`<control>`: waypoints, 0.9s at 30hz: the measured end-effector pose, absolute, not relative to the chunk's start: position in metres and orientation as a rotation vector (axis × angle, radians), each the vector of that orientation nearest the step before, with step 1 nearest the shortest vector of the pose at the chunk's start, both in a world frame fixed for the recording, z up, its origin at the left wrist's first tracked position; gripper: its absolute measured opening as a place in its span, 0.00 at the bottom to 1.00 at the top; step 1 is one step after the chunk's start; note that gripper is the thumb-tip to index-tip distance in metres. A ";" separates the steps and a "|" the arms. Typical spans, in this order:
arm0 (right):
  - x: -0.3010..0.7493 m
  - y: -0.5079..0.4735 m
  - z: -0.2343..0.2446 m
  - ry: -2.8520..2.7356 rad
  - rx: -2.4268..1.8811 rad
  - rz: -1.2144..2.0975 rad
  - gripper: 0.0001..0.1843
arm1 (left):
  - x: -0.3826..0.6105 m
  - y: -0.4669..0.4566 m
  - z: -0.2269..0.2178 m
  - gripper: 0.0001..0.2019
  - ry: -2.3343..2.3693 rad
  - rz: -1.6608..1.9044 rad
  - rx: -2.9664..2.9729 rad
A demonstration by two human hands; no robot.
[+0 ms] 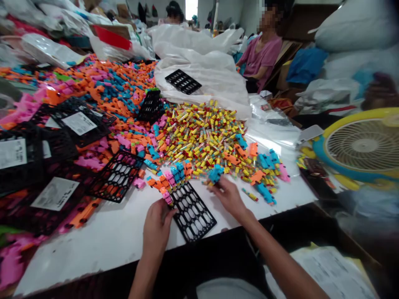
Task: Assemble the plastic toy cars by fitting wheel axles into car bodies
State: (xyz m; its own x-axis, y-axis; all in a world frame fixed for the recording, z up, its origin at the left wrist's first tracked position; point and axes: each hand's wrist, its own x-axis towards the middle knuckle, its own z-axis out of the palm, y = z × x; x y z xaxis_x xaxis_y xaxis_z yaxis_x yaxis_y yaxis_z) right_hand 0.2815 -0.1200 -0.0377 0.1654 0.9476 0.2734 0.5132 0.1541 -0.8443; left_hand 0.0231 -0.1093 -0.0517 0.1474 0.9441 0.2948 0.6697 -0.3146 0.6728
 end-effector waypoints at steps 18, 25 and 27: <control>0.187 -0.095 -0.037 -1.952 -1.360 0.718 0.13 | 0.028 -0.101 -0.061 0.07 1.517 1.105 2.403; 0.318 -0.146 -0.011 -1.793 -1.675 0.157 0.18 | 0.029 -0.098 -0.061 0.08 1.486 1.133 2.403; 0.359 -0.145 -0.007 -1.671 -1.863 0.076 0.14 | 0.030 -0.097 -0.062 0.09 1.488 1.138 2.400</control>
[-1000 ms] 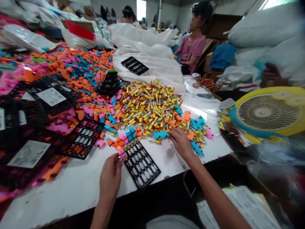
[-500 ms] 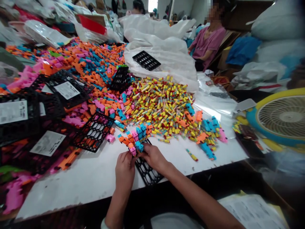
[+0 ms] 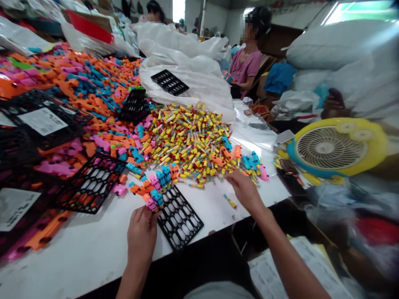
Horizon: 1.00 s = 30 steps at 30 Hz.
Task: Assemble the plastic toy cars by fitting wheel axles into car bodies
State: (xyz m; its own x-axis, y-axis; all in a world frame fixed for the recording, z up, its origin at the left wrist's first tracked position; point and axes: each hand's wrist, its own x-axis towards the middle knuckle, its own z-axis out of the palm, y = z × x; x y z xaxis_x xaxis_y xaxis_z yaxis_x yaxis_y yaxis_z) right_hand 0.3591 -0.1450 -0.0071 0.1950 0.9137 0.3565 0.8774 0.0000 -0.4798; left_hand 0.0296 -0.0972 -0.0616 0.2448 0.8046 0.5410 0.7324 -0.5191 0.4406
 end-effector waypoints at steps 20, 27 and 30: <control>0.212 -0.100 -0.041 -1.070 -1.142 1.406 0.10 | 0.030 -0.099 -0.061 0.10 1.506 1.084 2.303; 0.206 -0.094 -0.046 -1.284 -1.222 1.202 0.04 | 0.031 -0.100 -0.060 0.08 1.512 1.063 2.261; 0.200 -0.096 -0.041 -1.510 -1.333 0.991 0.06 | 0.031 -0.099 -0.061 0.07 1.509 1.065 2.269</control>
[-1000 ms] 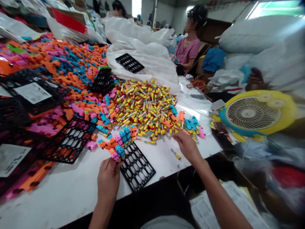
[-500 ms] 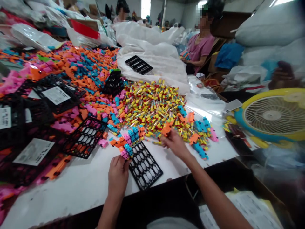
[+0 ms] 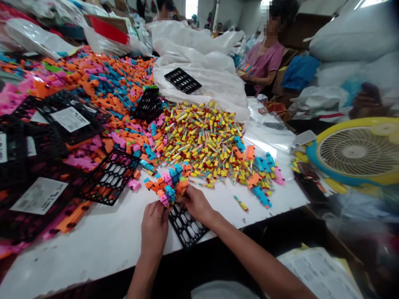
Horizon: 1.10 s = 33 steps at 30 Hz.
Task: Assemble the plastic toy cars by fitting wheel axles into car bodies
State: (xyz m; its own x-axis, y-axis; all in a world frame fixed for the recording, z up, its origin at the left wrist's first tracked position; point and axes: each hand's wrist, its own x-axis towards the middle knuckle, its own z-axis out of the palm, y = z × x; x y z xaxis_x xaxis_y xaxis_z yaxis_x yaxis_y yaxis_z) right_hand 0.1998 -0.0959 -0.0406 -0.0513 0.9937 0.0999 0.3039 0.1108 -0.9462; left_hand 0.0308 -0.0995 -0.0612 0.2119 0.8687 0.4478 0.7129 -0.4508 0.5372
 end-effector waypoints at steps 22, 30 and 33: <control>0.331 -0.094 -0.014 -1.189 -1.877 0.366 0.13 | 0.029 -0.097 -0.060 0.07 1.459 1.144 2.433; 0.215 -0.100 -0.047 -1.289 -1.322 1.064 0.03 | 0.030 -0.097 -0.058 0.08 1.464 1.168 2.458; 0.217 -0.098 -0.046 -1.505 -1.363 0.817 0.04 | 0.030 -0.097 -0.060 0.08 1.479 1.138 2.458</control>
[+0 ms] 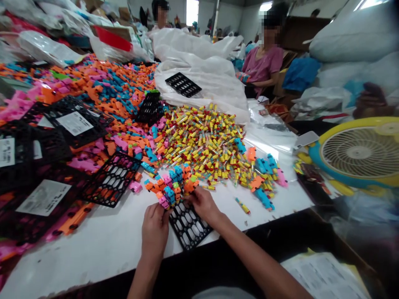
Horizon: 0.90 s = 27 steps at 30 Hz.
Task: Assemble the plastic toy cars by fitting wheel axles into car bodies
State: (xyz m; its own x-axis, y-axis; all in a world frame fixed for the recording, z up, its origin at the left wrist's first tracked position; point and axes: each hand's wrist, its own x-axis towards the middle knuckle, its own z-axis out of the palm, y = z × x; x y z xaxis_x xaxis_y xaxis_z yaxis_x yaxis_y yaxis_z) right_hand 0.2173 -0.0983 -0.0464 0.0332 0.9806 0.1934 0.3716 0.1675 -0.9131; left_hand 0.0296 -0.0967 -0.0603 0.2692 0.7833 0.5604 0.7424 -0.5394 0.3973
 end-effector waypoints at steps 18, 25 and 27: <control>0.399 -0.051 -0.007 -0.973 -2.143 0.021 0.13 | 0.026 -0.088 -0.063 0.12 1.433 1.258 2.538; 0.366 -0.062 -0.008 -1.079 -1.898 0.204 0.11 | 0.027 -0.092 -0.064 0.10 1.449 1.202 2.453; 0.324 -0.077 -0.016 -1.087 -1.631 0.555 0.16 | 0.028 -0.093 -0.063 0.10 1.461 1.201 2.463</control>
